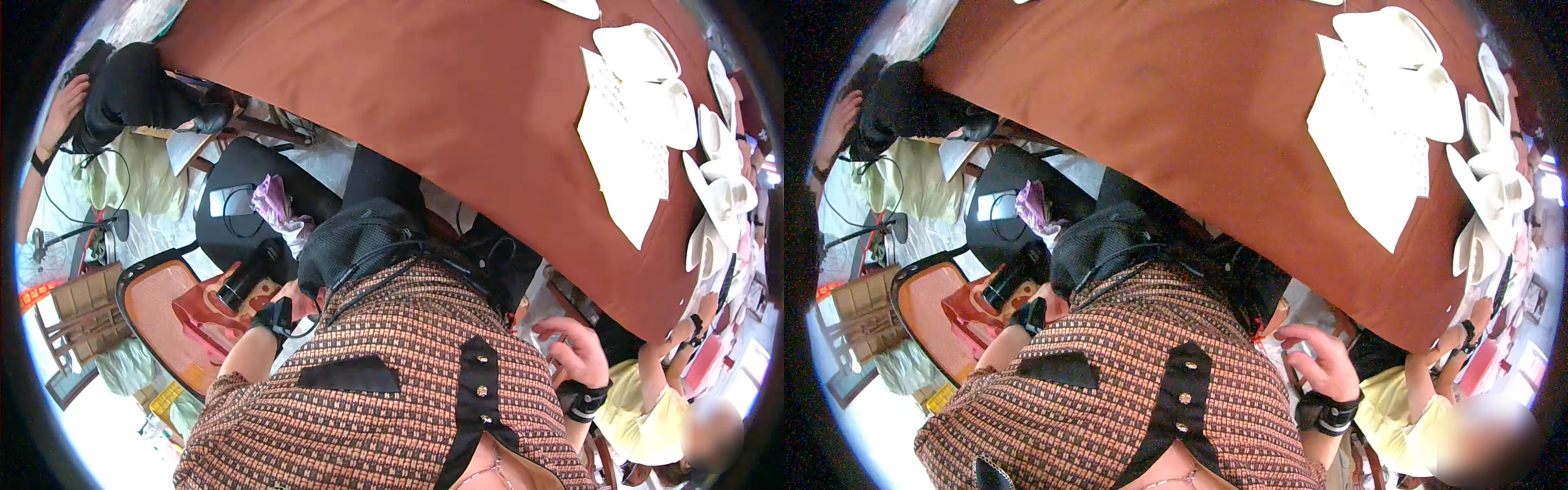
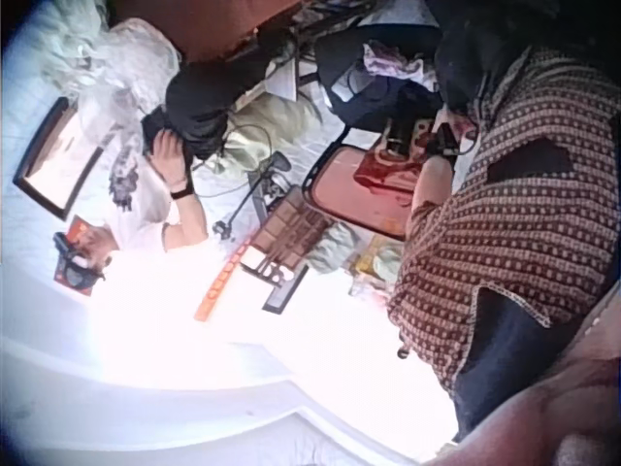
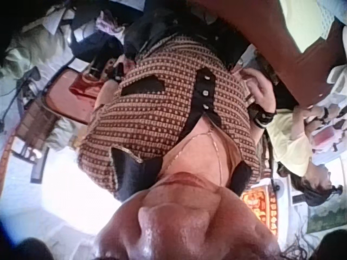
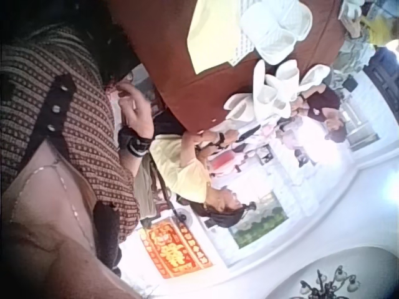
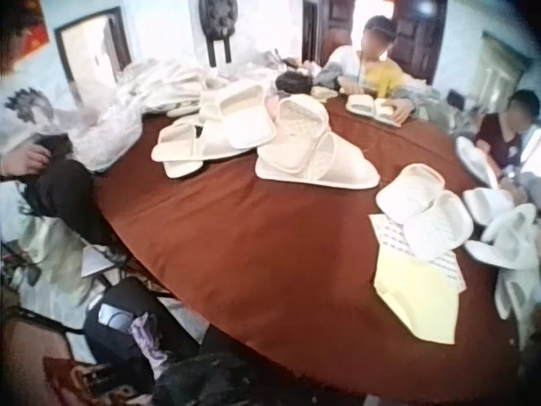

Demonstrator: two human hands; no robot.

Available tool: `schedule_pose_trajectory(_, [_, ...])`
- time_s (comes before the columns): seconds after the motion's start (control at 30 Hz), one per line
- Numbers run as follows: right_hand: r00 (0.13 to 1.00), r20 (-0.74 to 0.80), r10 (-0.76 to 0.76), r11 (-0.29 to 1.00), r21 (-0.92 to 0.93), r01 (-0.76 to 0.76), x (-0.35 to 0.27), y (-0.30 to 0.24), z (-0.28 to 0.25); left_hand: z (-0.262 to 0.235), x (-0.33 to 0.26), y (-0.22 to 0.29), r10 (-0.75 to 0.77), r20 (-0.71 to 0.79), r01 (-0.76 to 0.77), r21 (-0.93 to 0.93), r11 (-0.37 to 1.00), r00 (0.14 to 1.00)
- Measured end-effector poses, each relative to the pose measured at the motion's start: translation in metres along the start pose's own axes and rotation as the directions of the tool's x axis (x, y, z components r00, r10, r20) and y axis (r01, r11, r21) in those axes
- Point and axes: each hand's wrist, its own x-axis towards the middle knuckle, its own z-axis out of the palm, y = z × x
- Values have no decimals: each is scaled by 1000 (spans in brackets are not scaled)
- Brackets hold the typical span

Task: Inspecting white slippers and applying size stickers to them at a work table.

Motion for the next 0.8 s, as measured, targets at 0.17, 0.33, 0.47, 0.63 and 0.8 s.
schedule_pose_trajectory(0.17, [926,-64,-373,924,64,377,-11,-23,-16,-9,3,-27,-35,-67,38,50,998,997])
schedule_pose_trajectory(0.33, [882,-53,-469,879,66,471,-18,-41,-29,-13,-6,-30,34,1,-32,391,920,999])
schedule_pose_trajectory(0.47, [881,-69,-469,883,-18,469,-37,-55,-40,-10,-18,-32,-14,179,-113,676,728,984])
schedule_pose_trajectory(0.63, [799,-111,-590,787,-298,540,-58,-63,-65,-15,-22,-39,-293,-132,321,352,879,947])
schedule_pose_trajectory(0.8, [615,-377,-693,714,-476,514,-90,-79,-74,-26,-9,-48,-289,-56,283,445,849,956])
